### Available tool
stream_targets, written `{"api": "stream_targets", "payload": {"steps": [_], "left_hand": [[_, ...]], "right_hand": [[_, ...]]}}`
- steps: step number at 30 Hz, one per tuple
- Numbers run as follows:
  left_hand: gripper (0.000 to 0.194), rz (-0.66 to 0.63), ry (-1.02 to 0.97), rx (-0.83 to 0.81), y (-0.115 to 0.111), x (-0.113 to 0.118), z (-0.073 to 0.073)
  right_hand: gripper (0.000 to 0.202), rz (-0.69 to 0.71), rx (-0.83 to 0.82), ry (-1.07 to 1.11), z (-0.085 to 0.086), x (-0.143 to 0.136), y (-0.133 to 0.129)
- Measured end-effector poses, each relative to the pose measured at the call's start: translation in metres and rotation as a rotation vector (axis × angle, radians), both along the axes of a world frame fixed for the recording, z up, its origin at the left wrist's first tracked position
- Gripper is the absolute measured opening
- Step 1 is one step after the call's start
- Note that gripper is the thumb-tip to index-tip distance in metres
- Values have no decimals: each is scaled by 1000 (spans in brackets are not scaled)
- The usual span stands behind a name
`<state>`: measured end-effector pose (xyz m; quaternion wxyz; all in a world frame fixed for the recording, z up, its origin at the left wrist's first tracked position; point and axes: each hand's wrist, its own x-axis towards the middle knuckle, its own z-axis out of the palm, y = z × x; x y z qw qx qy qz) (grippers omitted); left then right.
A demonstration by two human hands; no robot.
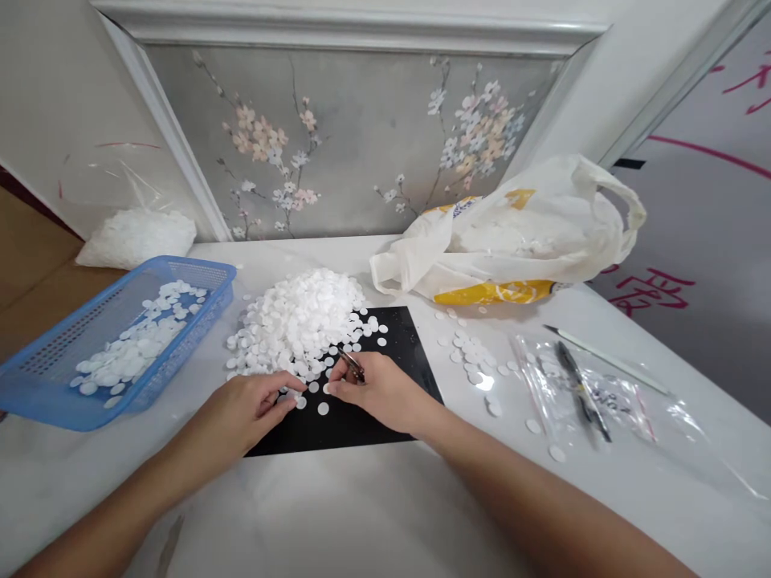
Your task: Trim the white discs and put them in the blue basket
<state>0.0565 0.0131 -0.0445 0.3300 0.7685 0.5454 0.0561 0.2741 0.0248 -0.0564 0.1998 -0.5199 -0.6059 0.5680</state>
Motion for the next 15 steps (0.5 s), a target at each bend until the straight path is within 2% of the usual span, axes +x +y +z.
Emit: {"api": "stream_targets", "payload": {"steps": [3, 5, 10, 15], "left_hand": [[24, -39, 21, 55, -1, 5, 0], [24, -55, 15, 77, -1, 9, -1], [19, -71, 77, 154, -5, 24, -7], [13, -62, 56, 128, -5, 32, -11]], "right_hand": [[20, -30, -205, 196, 1, 4, 2], [22, -49, -275, 301, 2, 6, 4], [21, -124, -273, 390, 2, 10, 8], [22, -145, -306, 432, 4, 12, 11]]}}
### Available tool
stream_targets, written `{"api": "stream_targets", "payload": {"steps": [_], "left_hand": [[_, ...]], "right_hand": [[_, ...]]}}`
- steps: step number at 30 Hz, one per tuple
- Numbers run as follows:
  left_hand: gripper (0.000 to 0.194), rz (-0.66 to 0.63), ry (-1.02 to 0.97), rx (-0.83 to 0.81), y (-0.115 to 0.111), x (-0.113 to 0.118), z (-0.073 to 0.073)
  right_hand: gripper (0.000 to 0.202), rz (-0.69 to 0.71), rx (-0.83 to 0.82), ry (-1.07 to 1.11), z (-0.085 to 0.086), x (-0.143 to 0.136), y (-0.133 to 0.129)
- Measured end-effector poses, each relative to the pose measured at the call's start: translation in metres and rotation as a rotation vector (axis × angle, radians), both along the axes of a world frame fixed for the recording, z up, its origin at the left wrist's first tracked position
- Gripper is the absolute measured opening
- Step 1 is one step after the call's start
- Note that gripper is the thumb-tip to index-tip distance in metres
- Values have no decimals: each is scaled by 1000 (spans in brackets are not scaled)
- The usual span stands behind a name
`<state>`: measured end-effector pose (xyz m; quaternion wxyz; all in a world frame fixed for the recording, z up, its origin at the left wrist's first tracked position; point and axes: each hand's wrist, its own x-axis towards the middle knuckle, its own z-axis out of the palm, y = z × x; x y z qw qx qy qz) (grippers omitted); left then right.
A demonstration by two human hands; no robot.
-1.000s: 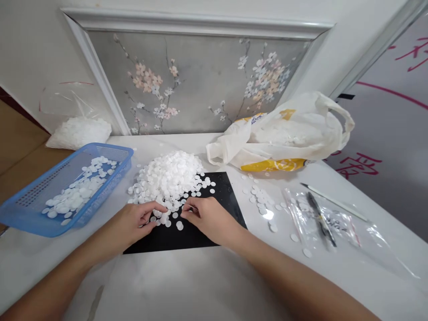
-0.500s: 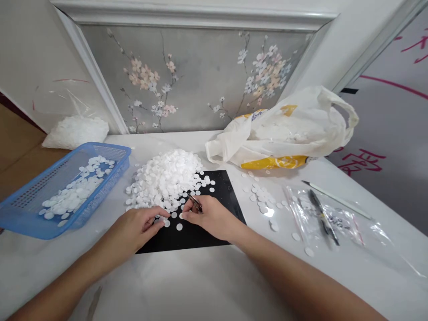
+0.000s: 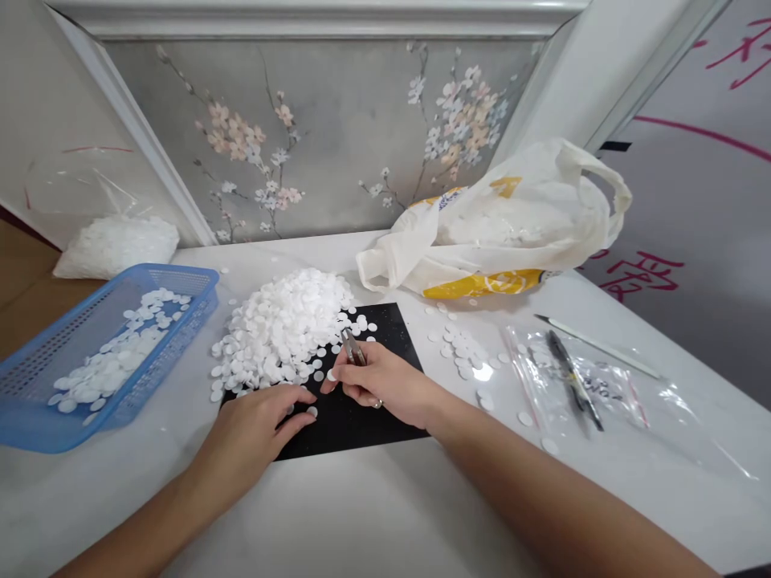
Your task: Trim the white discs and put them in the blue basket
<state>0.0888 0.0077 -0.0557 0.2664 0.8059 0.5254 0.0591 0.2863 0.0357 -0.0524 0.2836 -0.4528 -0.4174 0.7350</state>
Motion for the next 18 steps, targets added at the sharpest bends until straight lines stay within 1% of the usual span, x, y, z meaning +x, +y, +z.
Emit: {"api": "stream_targets", "payload": {"steps": [5, 7, 9, 11, 13, 15, 18], "left_hand": [[11, 51, -67, -93, 0, 0, 2], [15, 102, -164, -149, -1, -1, 5], [19, 167, -347, -263, -1, -3, 8], [22, 223, -565, -445, -2, -5, 12], [22, 267, -729, -621, -2, -6, 14], [23, 314, -808, -713, -1, -7, 14], [24, 370, -850, -771, 0, -7, 12]], "right_hand": [[27, 40, -25, 25, 1, 1, -1], [28, 45, -41, 52, 1, 0, -2], [26, 57, -52, 83, 0, 0, -3], [24, 79, -52, 110, -1, -2, -4], [22, 90, -46, 128, -4, -3, -6], [20, 99, -41, 130, -7, -5, -7], [20, 115, -31, 106, -10, -7, -9]]}}
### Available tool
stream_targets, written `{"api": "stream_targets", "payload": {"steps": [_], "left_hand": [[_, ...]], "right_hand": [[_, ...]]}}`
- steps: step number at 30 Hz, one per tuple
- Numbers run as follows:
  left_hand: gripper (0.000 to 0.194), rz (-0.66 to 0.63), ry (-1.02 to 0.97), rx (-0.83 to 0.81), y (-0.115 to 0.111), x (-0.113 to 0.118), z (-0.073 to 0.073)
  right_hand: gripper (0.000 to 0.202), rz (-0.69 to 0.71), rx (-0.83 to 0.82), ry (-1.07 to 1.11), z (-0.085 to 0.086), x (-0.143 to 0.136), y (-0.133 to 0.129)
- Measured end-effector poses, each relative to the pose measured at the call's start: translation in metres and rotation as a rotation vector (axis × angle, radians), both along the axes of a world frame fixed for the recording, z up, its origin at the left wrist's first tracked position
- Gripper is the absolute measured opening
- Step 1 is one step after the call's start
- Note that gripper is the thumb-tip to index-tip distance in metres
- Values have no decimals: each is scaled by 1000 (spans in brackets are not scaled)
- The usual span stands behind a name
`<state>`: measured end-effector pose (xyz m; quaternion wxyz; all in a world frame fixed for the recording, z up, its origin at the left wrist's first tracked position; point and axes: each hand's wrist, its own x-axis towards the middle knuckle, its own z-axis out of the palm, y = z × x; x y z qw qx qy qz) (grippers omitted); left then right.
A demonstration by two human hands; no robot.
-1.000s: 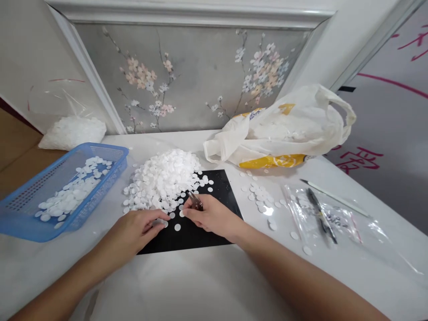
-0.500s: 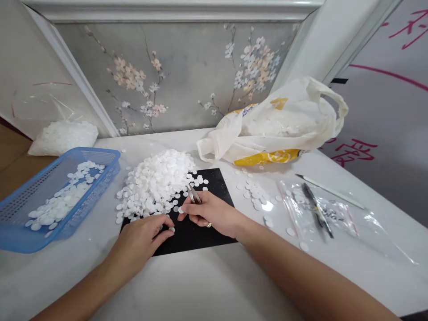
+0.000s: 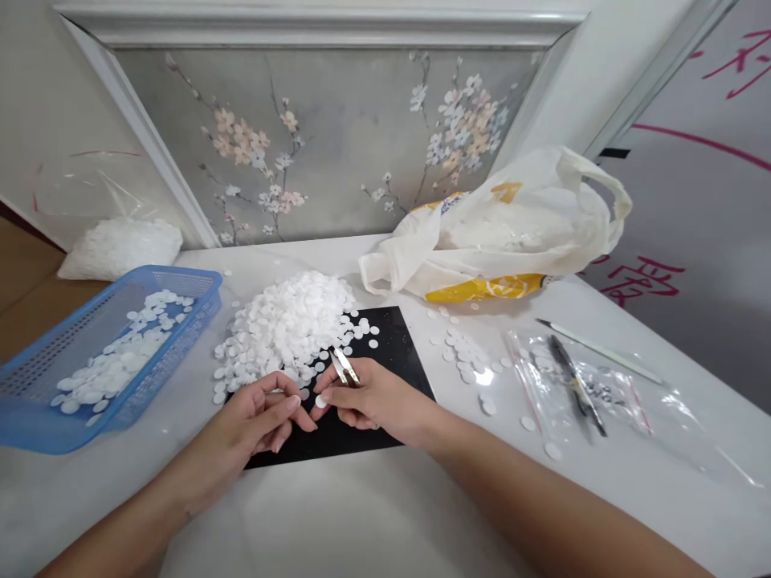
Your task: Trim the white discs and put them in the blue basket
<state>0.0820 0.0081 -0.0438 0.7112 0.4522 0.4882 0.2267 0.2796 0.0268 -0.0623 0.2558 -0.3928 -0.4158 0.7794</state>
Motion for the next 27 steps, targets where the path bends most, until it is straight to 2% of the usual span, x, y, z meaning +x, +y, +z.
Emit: {"api": "stream_targets", "payload": {"steps": [8, 13, 19, 23, 27], "left_hand": [[37, 117, -74, -140, 0, -2, -1], [37, 116, -85, -150, 0, -1, -2], [43, 109, -72, -121, -2, -2, -1], [35, 62, -53, -93, 0, -1, 2], [27, 71, -42, -81, 1, 0, 3]], "right_hand": [[30, -16, 16, -63, 0, 0, -2], [29, 6, 49, -131, 1, 2, -1], [34, -78, 95, -159, 0, 5, 0], [42, -95, 98, -159, 3, 4, 0], [42, -18, 137, -211, 5, 4, -3]]}}
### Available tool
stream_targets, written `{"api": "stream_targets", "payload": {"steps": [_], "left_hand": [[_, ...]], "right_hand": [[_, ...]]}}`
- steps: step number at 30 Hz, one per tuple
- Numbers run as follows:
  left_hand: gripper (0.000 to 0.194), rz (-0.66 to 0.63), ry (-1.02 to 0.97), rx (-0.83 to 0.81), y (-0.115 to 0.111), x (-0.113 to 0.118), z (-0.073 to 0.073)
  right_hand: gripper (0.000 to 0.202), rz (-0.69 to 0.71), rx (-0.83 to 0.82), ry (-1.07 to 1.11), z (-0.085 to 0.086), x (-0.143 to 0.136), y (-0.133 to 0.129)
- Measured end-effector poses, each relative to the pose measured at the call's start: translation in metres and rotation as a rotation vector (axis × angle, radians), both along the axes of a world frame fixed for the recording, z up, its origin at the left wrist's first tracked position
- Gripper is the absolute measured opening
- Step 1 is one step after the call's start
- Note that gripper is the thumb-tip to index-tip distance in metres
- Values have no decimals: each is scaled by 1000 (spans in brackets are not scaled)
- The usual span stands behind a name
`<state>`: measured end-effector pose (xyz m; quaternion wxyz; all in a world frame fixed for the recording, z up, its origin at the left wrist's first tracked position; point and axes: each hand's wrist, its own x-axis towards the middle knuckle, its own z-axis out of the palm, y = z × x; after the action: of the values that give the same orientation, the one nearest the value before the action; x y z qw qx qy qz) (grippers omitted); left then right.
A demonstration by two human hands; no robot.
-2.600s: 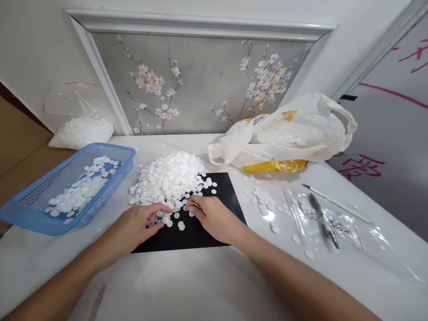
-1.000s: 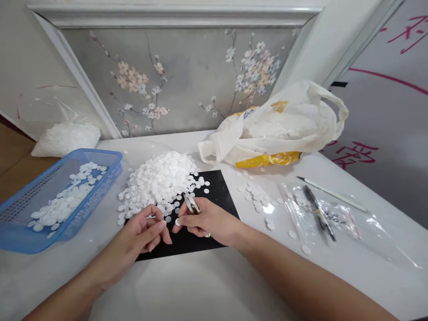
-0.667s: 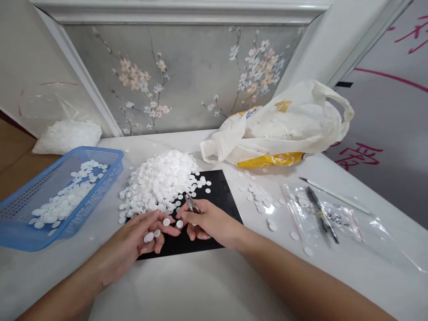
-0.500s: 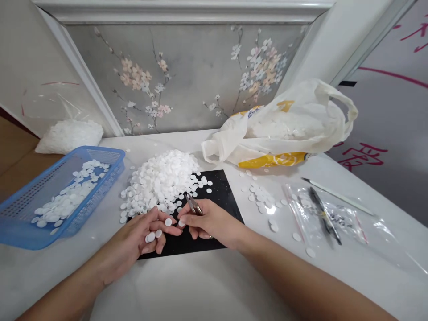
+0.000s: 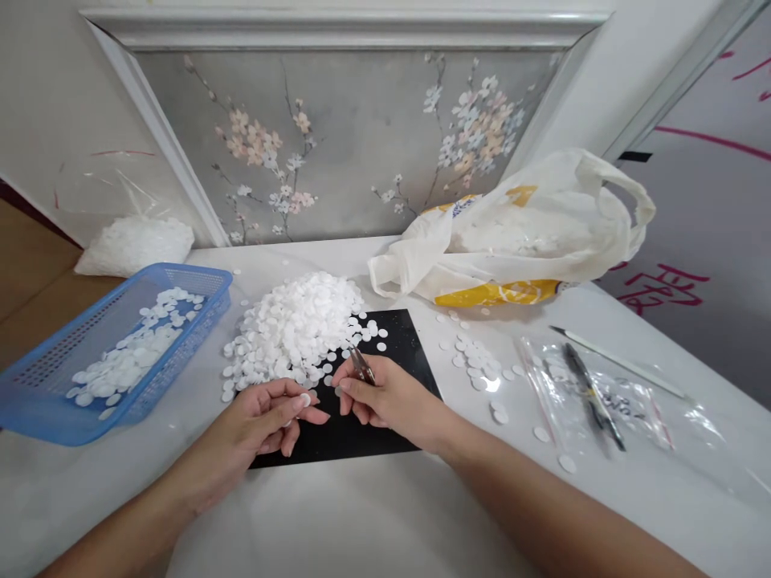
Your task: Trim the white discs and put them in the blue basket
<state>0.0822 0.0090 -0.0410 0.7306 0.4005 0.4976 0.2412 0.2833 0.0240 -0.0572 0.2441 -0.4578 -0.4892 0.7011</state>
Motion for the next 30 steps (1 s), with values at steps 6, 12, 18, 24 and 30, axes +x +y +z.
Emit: {"api": "stream_targets", "payload": {"steps": [6, 12, 18, 24, 30], "left_hand": [[25, 99, -61, -50, -2, 1, 0], [23, 155, -96, -110, -5, 0, 4], [20, 180, -160, -84, -5, -2, 0], [24, 211, -213, -135, -4, -3, -1], [25, 193, -156, -117, -2, -3, 0]], "right_hand": [[49, 65, 5, -68, 12, 1, -11], [49, 73, -16, 18, 16, -2, -15], [38, -164, -446, 387, 11, -4, -11], [35, -303, -651, 512, 8, -3, -4], [30, -177, -463, 392, 10, -4, -8]]}}
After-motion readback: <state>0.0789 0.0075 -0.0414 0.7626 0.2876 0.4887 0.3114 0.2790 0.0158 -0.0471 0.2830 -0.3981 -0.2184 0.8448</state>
